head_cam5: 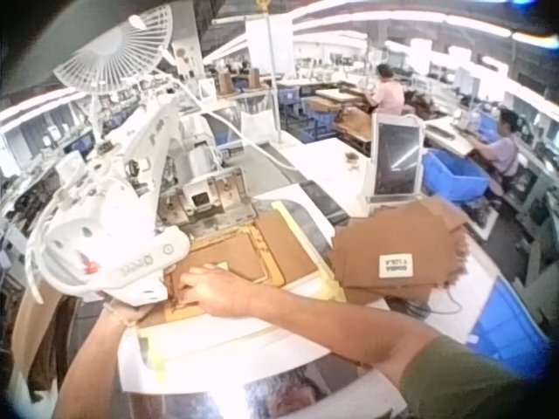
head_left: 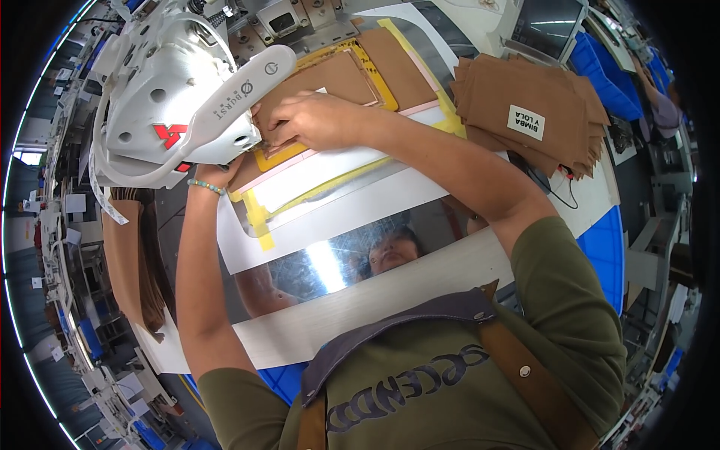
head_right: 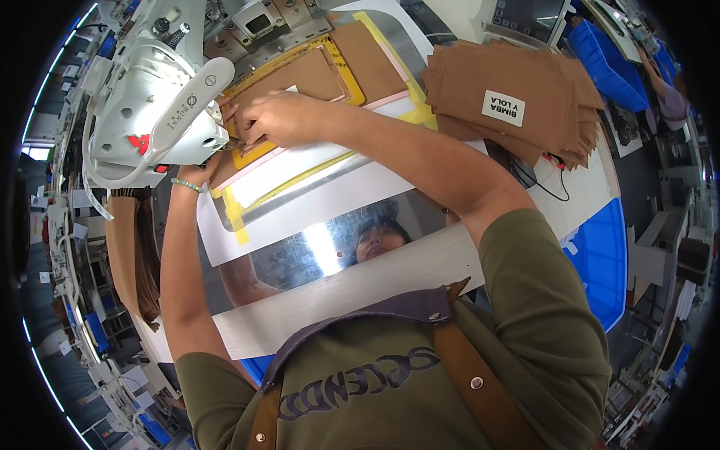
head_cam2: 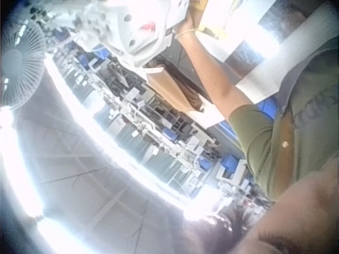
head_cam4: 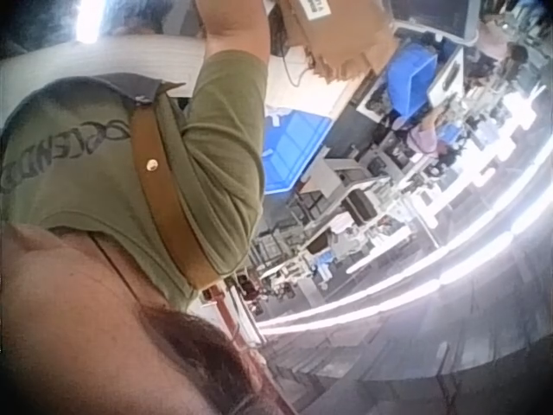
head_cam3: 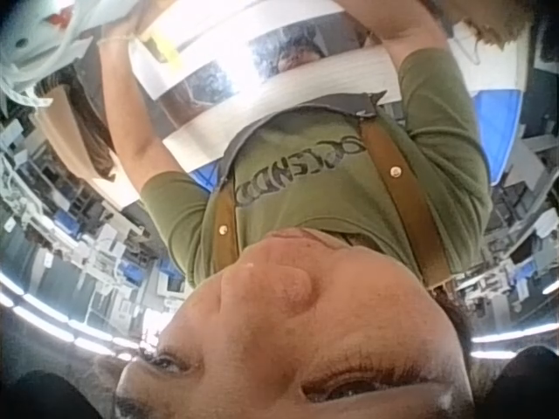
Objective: Operating an industrial sewing machine to assemble leather bag components and apply brand labels.
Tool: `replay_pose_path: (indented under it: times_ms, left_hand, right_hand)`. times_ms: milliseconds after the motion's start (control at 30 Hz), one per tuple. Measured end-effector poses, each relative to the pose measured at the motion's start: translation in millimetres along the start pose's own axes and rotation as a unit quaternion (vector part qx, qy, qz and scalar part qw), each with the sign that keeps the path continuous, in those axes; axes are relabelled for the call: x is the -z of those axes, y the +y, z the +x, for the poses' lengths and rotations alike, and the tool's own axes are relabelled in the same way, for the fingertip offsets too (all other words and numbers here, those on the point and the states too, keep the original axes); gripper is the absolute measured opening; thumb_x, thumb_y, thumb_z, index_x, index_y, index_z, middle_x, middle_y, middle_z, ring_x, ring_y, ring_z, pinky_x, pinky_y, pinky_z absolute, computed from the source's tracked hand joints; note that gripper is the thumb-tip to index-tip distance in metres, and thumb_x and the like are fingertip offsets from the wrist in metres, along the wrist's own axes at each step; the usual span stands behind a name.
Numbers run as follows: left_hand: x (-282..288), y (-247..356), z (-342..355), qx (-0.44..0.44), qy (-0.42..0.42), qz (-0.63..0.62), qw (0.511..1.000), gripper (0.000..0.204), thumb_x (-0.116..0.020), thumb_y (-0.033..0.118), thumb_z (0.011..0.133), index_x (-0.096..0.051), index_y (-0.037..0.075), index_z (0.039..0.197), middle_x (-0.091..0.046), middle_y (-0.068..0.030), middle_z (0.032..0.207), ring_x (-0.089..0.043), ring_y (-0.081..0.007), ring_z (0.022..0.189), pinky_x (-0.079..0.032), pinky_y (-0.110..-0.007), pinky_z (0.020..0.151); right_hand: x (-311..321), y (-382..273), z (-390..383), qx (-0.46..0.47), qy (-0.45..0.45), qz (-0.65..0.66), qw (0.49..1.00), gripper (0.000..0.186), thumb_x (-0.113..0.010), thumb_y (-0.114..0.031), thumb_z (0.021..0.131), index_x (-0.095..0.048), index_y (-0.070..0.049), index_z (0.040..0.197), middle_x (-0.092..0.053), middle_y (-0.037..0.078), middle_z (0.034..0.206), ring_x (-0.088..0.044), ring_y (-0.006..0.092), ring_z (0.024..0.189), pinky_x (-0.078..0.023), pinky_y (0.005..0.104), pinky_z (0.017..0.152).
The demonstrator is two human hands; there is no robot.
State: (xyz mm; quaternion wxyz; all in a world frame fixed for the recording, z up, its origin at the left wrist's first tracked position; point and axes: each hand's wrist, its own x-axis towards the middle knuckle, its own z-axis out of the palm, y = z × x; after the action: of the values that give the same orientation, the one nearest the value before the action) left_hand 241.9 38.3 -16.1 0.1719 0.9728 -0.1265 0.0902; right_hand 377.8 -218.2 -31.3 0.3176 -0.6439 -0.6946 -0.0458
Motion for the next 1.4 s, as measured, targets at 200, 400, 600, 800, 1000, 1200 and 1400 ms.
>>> replay_pose_path:
  times_ms: [200,400,600,800,1000,1200,1400]
  left_hand:
    - [-20.1,-35.4,-8.1,0.006,0.062,0.101,0.993,0.048,-0.072,0.029,0.099,-0.063,0.013,0.144,-0.065,-0.0093,0.145,-0.058,-0.0313,0.136,-0.047,-0.042,0.115]
    - [-29.5,-57.6,-9.0,0.036,0.040,0.042,0.998,0.052,-0.071,0.036,0.099,-0.060,0.016,0.146,-0.062,-0.0114,0.148,-0.056,-0.0327,0.139,-0.045,-0.043,0.117]
    - [-27.5,-40.7,-22.2,0.117,-0.006,0.163,0.980,0.049,-0.069,0.009,0.094,-0.062,0.009,0.142,-0.063,-0.0113,0.147,-0.059,-0.0304,0.136,-0.045,-0.039,0.116]
    - [-23.6,-48.2,-21.3,0.104,0.032,0.010,0.994,0.046,-0.071,0.025,0.098,-0.064,0.012,0.141,-0.067,-0.0133,0.143,-0.060,-0.0328,0.135,-0.048,-0.041,0.114]
    - [-28.3,-39.9,-35.2,0.185,0.014,-0.004,0.983,0.038,-0.067,0.019,0.100,-0.067,0.006,0.136,-0.071,-0.0185,0.134,-0.064,-0.0361,0.129,-0.050,-0.045,0.108]
    - [13.6,-23.1,-67.1,0.298,0.072,0.141,0.941,0.033,-0.061,0.008,0.101,-0.066,-0.004,0.132,-0.074,-0.0217,0.124,-0.071,-0.0382,0.115,-0.054,-0.045,0.100]
    - [164.5,79.4,-110.6,0.033,0.663,-0.008,0.748,0.020,-0.053,0.009,0.108,-0.066,-0.006,0.108,-0.076,-0.0184,0.112,-0.074,-0.0245,0.100,-0.062,-0.032,0.086]
  right_hand:
    - [4.5,1.4,4.2,-0.014,-0.011,-0.008,1.000,0.021,-0.071,-0.014,0.095,-0.085,-0.020,0.109,-0.074,0.002,0.123,-0.066,0.0244,0.118,-0.050,0.0422,0.102]
    - [3.2,1.6,4.2,-0.020,-0.027,-0.011,0.999,0.024,-0.069,-0.011,0.094,-0.085,-0.019,0.110,-0.073,0.003,0.126,-0.065,0.0239,0.121,-0.049,0.0421,0.106]
    - [7.7,-2.9,5.0,-0.035,-0.033,-0.013,0.999,0.026,-0.066,-0.010,0.095,-0.085,-0.018,0.110,-0.073,0.003,0.127,-0.064,0.0236,0.123,-0.049,0.0424,0.107]
    - [18.6,-2.3,11.9,-0.053,-0.101,0.048,0.992,0.033,-0.063,-0.008,0.093,-0.084,-0.018,0.117,-0.072,0.004,0.129,-0.063,0.0250,0.126,-0.048,0.0448,0.109]
    - [14.4,-0.2,22.9,-0.110,-0.102,-0.106,0.983,0.040,-0.059,-0.007,0.093,-0.078,-0.012,0.128,-0.067,0.008,0.143,-0.057,0.0293,0.136,-0.044,0.0465,0.117]
    - [14.7,-4.8,20.1,-0.093,-0.111,-0.066,0.987,0.041,-0.059,-0.006,0.094,-0.078,-0.012,0.129,-0.065,0.007,0.149,-0.056,0.0295,0.138,-0.043,0.0463,0.119]
    - [15.5,-7.7,13.1,-0.050,-0.108,-0.039,0.992,0.040,-0.059,-0.010,0.093,-0.077,-0.016,0.129,-0.068,0.002,0.142,-0.058,0.0277,0.130,-0.047,0.0421,0.115]
